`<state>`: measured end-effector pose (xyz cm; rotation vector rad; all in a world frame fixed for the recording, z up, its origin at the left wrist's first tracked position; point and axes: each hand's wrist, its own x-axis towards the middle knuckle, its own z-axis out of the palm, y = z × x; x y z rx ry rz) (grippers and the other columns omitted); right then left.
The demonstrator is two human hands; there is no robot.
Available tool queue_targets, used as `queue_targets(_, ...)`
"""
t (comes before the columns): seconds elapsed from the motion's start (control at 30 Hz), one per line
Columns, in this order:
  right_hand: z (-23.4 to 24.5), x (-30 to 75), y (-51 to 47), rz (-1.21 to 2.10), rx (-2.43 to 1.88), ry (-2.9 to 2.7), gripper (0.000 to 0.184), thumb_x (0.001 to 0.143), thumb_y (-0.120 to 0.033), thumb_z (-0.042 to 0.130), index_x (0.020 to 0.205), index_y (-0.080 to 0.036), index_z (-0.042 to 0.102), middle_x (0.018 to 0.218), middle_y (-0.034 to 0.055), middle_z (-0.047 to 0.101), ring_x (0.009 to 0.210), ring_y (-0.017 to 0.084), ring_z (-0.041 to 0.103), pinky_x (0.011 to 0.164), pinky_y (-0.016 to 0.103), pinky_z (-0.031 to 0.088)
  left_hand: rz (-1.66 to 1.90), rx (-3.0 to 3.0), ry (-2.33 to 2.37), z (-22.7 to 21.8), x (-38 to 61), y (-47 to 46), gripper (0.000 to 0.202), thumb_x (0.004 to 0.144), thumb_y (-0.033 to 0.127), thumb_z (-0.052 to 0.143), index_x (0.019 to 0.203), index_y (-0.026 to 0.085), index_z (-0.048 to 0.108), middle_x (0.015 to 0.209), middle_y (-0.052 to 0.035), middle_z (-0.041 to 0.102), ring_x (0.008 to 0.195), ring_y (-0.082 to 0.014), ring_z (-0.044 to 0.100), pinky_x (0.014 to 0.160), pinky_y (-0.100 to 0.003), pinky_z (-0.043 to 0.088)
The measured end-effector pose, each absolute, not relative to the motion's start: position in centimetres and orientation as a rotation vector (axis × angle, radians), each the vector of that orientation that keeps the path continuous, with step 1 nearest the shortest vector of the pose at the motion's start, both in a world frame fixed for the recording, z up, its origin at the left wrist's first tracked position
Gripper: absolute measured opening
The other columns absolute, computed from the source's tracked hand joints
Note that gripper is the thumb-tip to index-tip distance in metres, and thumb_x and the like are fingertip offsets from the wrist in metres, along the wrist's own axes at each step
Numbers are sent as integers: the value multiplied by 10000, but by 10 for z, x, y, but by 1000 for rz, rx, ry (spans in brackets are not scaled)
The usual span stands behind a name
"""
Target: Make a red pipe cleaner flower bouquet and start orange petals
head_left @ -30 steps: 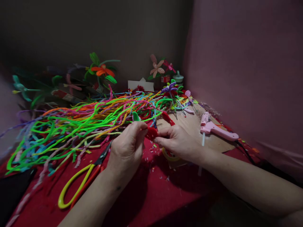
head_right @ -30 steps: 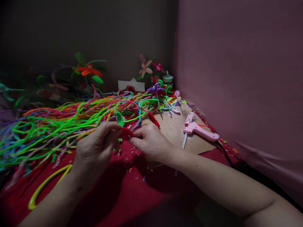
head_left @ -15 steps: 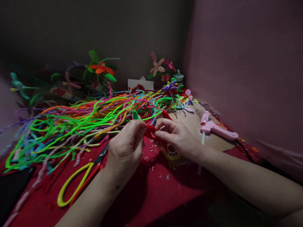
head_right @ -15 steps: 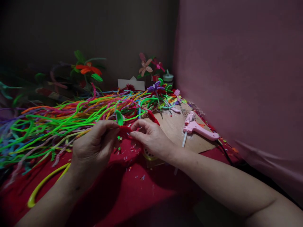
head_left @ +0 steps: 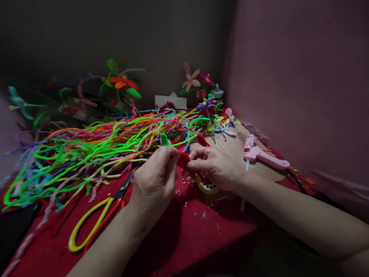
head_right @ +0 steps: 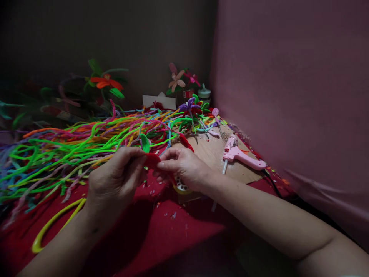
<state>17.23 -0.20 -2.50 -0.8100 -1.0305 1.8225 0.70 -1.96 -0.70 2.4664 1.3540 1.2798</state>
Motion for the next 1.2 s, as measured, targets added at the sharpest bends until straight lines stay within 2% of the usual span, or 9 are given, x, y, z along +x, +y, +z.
queue_targets(0.2,-26,171,-1,1825,-813,-977,254,579,-189,780,648,-144,540,551,-23,626,480,97,592,492,217,443,1256,2431,1350,-7,7,-20,43,864,172,499,877,193,534,741,5,612,619,-94,574,536,-187,410)
queue_targets(0.43,-29,169,-1,1639,-862,-1086,238,575,-227,795,659,-135,592,555,-11,632,508,89,579,539,218,430,1275,2447,1362,-6,7,-20,40,850,165,514,877,189,531,746,3,618,653,-103,603,551,-186,422)
queue_targets(0.63,-27,169,-1,1500,-951,-1155,165,574,-167,758,639,-137,610,569,-24,604,545,87,552,568,232,423,1195,2160,1387,-3,8,-23,37,871,219,496,881,201,527,598,53,567,481,-76,546,531,-192,442)
queue_targets(0.87,-6,164,3,1415,-1029,-1279,84,607,-104,679,610,-127,599,524,-35,572,486,63,489,502,206,369,1305,1920,1286,1,7,-19,38,847,237,531,852,201,522,560,65,557,436,-78,535,442,-186,434)
queue_targets(0.97,5,159,8,1413,-1013,-1274,92,598,-102,682,591,-128,594,496,-34,572,459,63,491,486,206,372,1397,1752,1172,4,4,-16,164,803,240,591,940,204,508,656,52,589,468,-93,577,442,-201,473)
queue_targets(1.1,10,156,13,1414,-918,-1182,188,544,-207,763,582,-129,597,492,-21,584,458,76,507,504,229,404,1481,1607,1080,8,2,-14,389,776,212,619,1125,231,450,711,54,592,505,-110,611,455,-223,512)
queue_targets(1.2,4,156,15,1393,-881,-1135,195,553,-231,761,601,-130,602,511,-22,587,468,79,514,519,238,417,1488,1587,1099,6,3,-12,346,774,223,629,1085,218,477,721,48,600,515,-102,610,454,-209,509)
